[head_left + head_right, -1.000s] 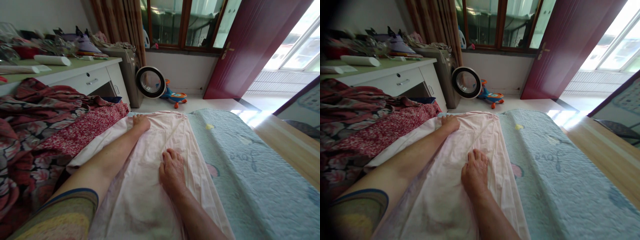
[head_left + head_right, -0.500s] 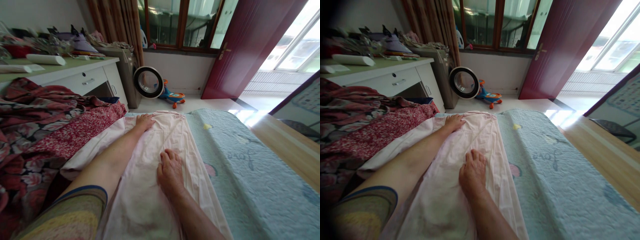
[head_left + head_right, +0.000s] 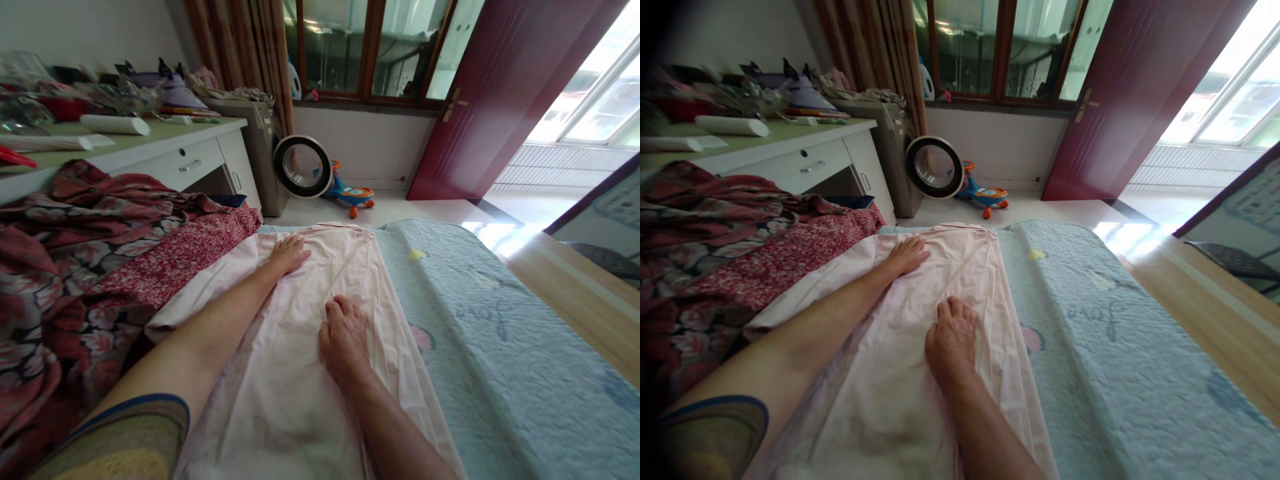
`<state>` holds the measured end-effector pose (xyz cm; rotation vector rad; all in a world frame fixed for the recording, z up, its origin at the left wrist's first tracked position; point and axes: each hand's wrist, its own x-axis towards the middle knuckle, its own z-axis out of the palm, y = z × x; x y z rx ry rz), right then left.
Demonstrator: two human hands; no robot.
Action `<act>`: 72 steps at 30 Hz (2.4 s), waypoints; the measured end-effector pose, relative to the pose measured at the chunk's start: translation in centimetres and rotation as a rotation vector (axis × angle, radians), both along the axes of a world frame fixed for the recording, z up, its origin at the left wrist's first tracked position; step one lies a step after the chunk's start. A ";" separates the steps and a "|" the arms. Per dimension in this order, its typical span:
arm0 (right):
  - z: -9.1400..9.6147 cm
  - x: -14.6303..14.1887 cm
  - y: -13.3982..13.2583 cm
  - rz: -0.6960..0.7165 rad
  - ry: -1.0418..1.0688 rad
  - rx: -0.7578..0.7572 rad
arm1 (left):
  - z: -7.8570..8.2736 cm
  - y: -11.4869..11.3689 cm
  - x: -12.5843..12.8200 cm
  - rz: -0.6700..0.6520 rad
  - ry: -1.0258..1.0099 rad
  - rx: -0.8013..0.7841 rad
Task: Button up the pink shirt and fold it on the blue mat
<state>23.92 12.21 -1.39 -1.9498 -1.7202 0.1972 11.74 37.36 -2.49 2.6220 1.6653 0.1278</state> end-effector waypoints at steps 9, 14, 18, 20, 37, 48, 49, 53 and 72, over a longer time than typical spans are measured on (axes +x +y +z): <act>0.3 0.1 -0.2 0.018 -0.026 0.006 | 0.7 -7.0 -2.7 -0.031 0.027 0.059; 0.4 0.2 -0.3 0.039 -0.045 -0.005 | 0.3 -11.8 -5.3 -0.043 0.058 0.058; 0.2 0.4 -0.3 0.050 -0.066 -0.010 | 0.2 -14.7 -8.4 -0.022 0.090 0.060; 0.2 0.4 -0.3 0.052 -0.074 -0.009 | 0.5 -16.0 -9.8 -0.015 0.101 0.047; 1.4 -0.5 -1.1 0.035 -0.211 -0.109 | 2.7 -32.0 -16.8 -0.065 0.218 0.141; 1.7 0.8 -1.0 0.219 -0.272 -0.192 | 3.2 -36.5 -19.6 -0.005 0.255 0.121; 1.9 1.2 -1.0 0.247 -0.275 -0.197 | 3.2 -36.6 -19.6 -0.005 0.260 0.124; 2.5 2.6 -2.0 0.290 -0.291 -0.188 | 3.5 -37.3 -19.5 -0.009 0.266 0.135; 3.7 4.0 -16.2 0.448 -0.127 -0.199 | 5.6 -29.7 -16.6 0.446 -0.477 0.029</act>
